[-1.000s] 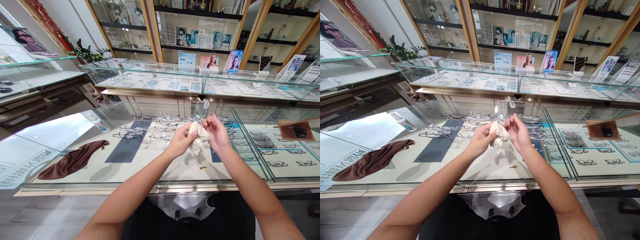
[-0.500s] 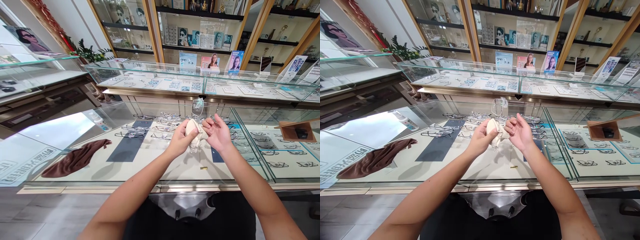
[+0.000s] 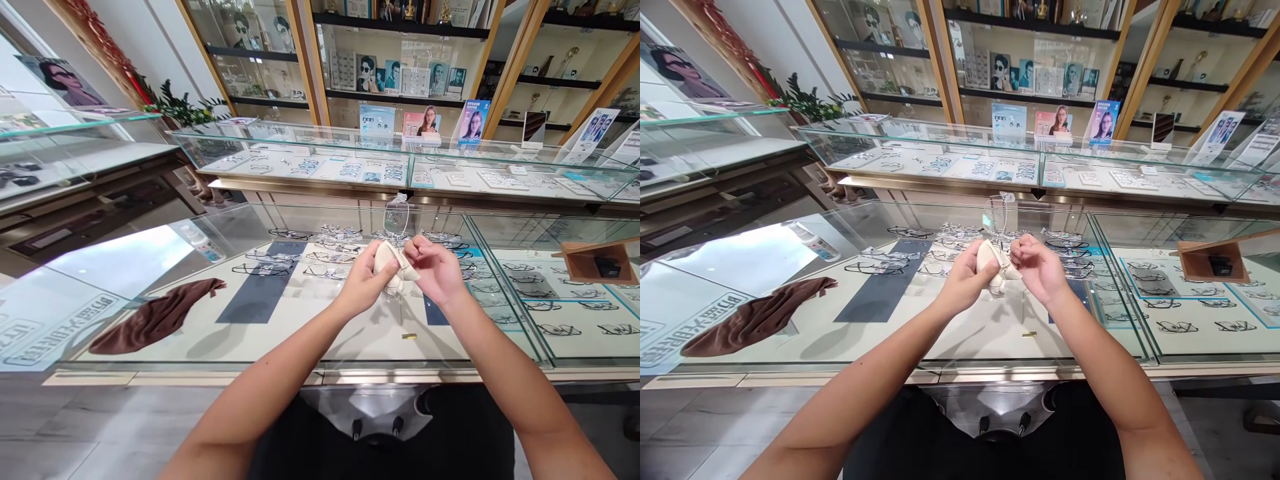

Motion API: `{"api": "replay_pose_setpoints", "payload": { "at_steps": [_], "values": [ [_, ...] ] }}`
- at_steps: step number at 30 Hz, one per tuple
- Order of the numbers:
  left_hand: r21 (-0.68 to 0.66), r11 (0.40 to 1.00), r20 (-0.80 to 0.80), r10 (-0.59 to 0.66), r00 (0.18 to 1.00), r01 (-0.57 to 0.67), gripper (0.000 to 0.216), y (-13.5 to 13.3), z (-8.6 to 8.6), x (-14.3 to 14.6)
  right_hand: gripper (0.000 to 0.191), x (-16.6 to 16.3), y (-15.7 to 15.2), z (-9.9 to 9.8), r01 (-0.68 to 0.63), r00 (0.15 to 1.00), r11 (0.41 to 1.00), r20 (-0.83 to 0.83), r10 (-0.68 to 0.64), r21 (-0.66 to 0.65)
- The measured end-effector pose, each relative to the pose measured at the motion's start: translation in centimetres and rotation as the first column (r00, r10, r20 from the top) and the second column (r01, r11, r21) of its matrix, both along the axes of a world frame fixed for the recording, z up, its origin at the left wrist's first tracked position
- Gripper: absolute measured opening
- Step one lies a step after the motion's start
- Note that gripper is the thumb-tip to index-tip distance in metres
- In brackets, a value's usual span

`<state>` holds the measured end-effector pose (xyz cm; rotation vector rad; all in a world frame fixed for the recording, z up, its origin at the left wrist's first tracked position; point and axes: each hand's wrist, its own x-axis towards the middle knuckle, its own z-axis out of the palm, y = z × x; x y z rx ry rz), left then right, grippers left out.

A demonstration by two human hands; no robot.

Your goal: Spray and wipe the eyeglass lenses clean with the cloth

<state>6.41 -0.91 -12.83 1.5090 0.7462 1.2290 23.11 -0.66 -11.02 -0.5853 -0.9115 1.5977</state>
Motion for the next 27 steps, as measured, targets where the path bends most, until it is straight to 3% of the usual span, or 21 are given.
{"api": "replay_pose_setpoints", "payload": {
  "at_steps": [3,6,9,19,27],
  "values": [
    [0.033,0.999,-0.002,0.007,1.0,-0.007,0.045,0.1,0.1,0.1,0.027,-0.3,-0.2,-0.6,0.092,0.978,0.992,0.181,-0.107,0.09],
    [0.06,0.998,0.007,0.026,1.0,-0.026,0.04,0.2,-0.2,0.3,0.044,-0.9,-0.6,-1.2,0.107,0.89,0.969,0.414,-0.193,0.224],
    [0.03,0.999,0.003,0.013,1.0,-0.013,0.035,0.1,-0.7,0.3,0.052,-1.5,-0.9,-1.5,0.131,0.804,0.949,0.529,-0.271,0.287],
    [0.096,0.993,0.115,-0.084,0.99,0.073,0.044,1.1,-1.2,0.5,0.032,-1.5,-1.0,-1.2,0.278,0.79,0.89,0.44,-0.426,0.363],
    [-0.004,0.999,0.172,-0.05,0.984,0.052,0.049,1.2,-1.6,0.7,0.045,-1.9,-1.0,-1.5,0.362,0.844,0.92,0.367,-0.391,0.149]
  ]
}}
